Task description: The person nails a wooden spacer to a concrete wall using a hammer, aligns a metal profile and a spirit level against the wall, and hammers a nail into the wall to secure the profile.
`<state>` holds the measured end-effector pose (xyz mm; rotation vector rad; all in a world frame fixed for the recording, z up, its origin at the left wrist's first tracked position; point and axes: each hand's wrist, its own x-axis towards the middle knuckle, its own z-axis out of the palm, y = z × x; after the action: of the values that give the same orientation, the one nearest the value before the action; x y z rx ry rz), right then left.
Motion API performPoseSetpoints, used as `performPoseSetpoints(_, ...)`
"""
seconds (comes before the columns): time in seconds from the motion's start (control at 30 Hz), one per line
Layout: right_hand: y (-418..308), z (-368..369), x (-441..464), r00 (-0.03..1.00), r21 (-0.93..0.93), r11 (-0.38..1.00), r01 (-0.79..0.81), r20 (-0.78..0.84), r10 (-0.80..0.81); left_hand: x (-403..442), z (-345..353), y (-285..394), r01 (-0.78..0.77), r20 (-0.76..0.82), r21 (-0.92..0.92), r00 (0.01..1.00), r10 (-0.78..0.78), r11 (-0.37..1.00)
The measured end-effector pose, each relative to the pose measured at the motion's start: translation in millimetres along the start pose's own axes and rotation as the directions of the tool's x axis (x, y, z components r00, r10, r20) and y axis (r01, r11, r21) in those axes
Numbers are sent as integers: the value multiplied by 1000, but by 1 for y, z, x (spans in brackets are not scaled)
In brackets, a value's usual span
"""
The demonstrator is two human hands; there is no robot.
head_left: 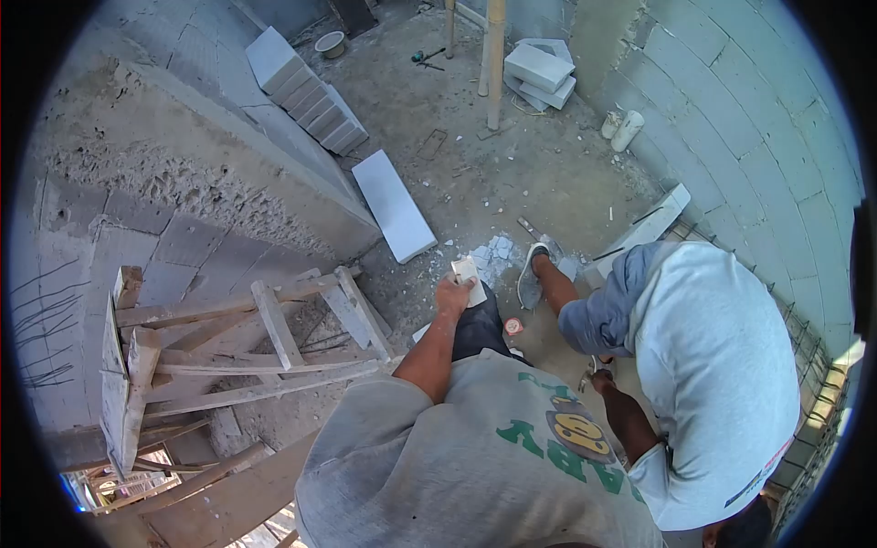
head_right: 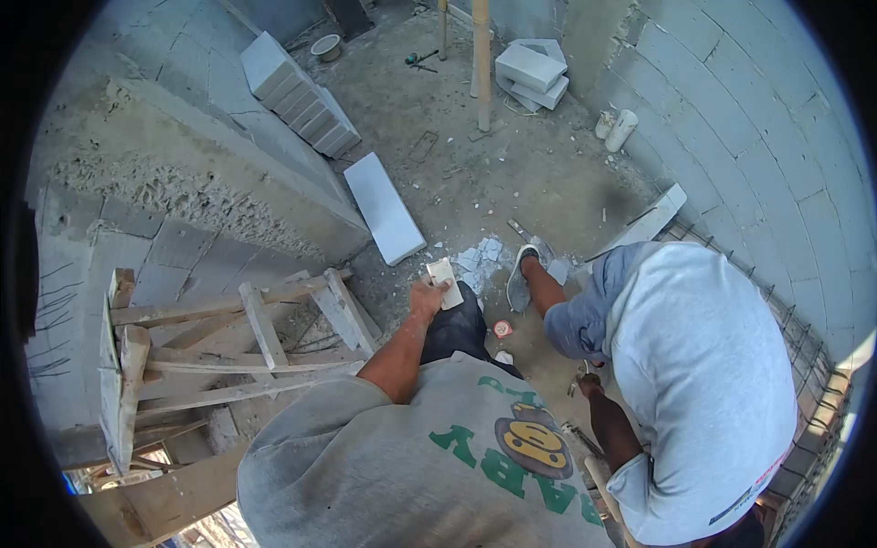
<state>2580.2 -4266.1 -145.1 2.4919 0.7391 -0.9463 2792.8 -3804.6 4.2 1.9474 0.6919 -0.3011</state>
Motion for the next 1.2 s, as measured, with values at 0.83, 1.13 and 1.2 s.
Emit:
performPoseSetpoints(0.83, 168, -521, 403, 909, 704, 623, -340, 78, 409, 437, -197, 235, -83, -143, -473, 990, 16, 877)
performPoseSetpoints(1.13, 253, -762, 591, 933, 815, 504, -286, 117, 341, 590, -232, 295, 48, -130, -254, 988, -83, 966)
performPoseSetpoints(1.2, 277, -848, 635, 913, 862, 353, -365, 256, 318, 631, -265, 344, 33, -180, -155, 982, -61, 987)
